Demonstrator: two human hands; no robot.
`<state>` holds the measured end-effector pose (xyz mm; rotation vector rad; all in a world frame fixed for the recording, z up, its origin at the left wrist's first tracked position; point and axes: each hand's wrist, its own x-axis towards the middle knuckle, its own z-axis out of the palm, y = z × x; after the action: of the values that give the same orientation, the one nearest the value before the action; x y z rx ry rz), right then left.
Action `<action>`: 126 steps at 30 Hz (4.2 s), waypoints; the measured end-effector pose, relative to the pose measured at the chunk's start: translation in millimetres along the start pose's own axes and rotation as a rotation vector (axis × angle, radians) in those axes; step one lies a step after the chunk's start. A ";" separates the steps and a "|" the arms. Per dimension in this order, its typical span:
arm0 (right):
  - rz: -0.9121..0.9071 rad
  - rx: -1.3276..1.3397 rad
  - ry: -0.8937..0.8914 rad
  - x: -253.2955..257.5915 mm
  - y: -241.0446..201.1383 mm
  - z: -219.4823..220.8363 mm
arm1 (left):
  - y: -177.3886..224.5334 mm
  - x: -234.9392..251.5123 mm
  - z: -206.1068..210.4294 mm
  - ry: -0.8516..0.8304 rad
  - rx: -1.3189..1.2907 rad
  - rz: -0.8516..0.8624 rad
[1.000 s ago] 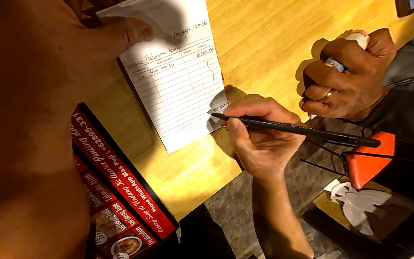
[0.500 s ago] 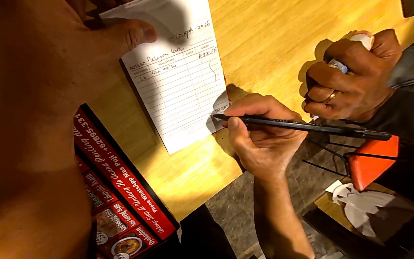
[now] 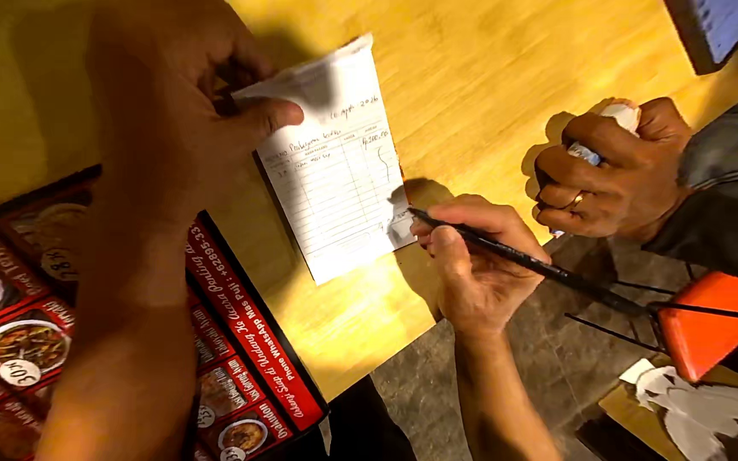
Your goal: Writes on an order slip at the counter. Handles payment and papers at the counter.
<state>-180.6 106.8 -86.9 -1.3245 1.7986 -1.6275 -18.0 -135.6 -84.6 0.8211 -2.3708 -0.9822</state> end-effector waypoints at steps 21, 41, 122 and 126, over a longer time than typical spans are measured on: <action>0.046 -0.655 0.008 -10.3 -14.4 -3.1 | 4.7 5.3 -5.6 0.096 -0.016 0.052; 0.464 -0.777 -0.416 16.9 -117.4 2.7 | 89.6 -58.7 -61.4 -0.241 0.185 -0.075; 0.153 0.017 -0.009 112.2 25.7 -20.9 | 94.0 -67.0 79.7 -0.198 0.230 0.078; 0.154 0.013 0.007 110.8 28.8 -18.5 | 94.0 -68.0 79.9 -0.203 0.238 0.074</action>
<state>-260.1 23.2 -74.8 -1.1448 1.8418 -1.5608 -49.1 1.7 -78.2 0.7414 -2.7106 -0.7968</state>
